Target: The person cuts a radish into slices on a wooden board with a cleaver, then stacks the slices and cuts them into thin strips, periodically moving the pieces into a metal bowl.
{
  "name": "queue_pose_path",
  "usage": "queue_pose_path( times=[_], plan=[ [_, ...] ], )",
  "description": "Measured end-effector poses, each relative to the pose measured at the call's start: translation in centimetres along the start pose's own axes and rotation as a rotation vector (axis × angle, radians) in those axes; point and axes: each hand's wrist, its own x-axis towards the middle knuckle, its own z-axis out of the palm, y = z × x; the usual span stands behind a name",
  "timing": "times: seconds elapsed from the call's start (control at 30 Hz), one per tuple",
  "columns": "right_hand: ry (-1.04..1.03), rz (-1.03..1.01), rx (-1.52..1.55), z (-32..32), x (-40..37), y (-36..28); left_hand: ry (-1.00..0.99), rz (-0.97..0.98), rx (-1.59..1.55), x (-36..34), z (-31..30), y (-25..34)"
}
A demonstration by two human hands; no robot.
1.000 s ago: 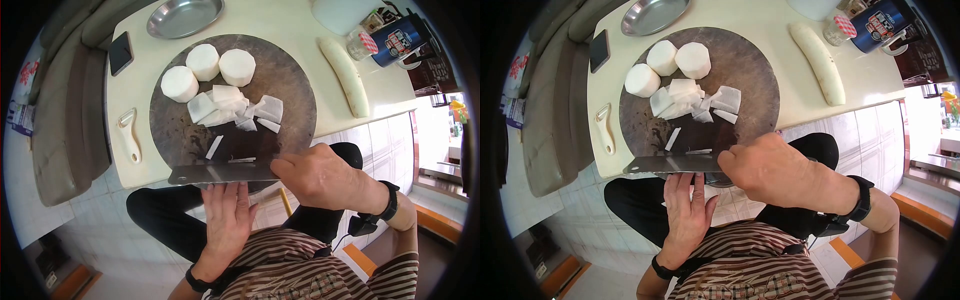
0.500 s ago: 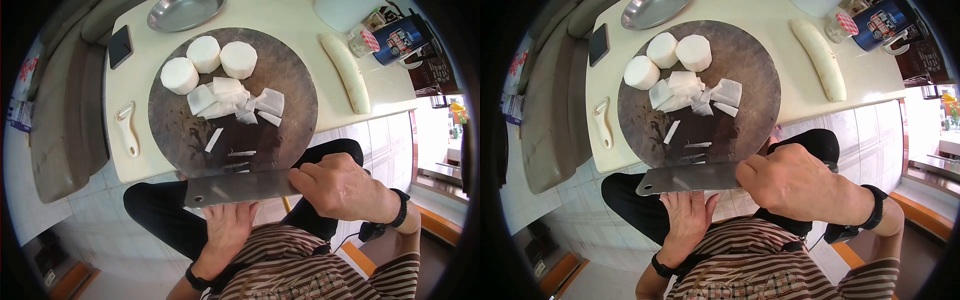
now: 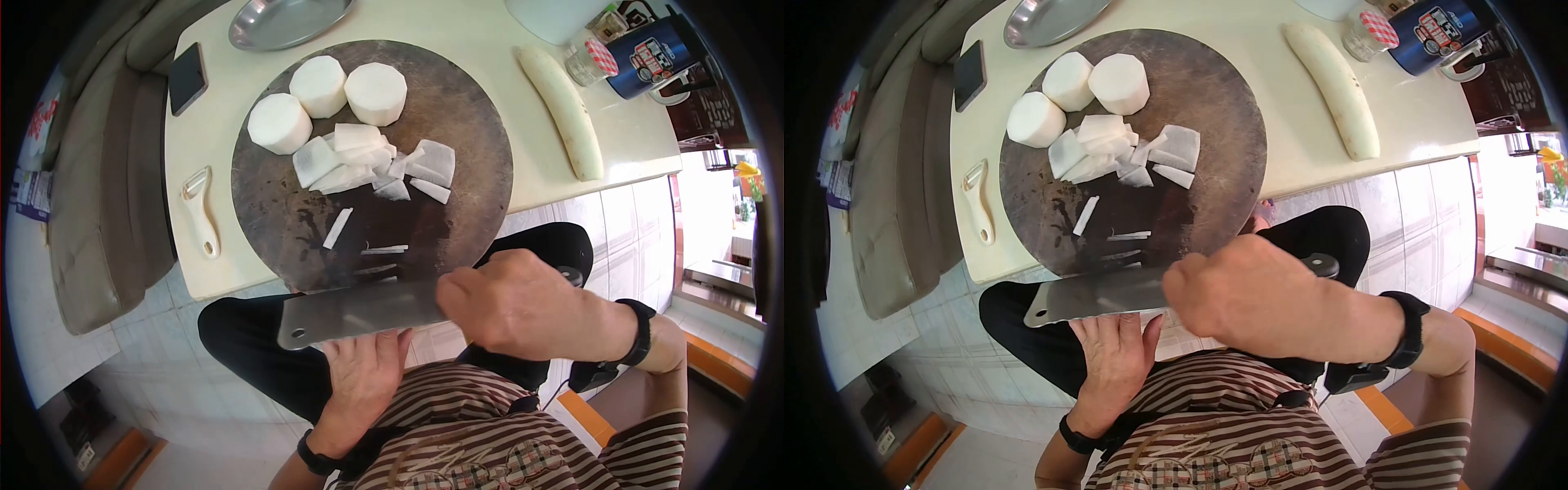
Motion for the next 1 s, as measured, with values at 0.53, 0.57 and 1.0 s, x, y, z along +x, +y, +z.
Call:
queue_pose_path(
  times=[0.53,0.57,1.0],
  plan=[
    [-0.052,0.020,0.023,-1.4,-0.6,0.4,-0.032,-0.039,0.010,-0.6,0.0,0.0],
    [-0.073,0.023,0.018,-1.5,-0.5,0.5,-0.033,-0.041,0.009,-0.6,0.1,-0.1],
    [0.021,0.074,0.001,0.2,-0.2,0.1,-0.035,-0.039,0.009,0.0,-0.9,-0.4]
  ],
)
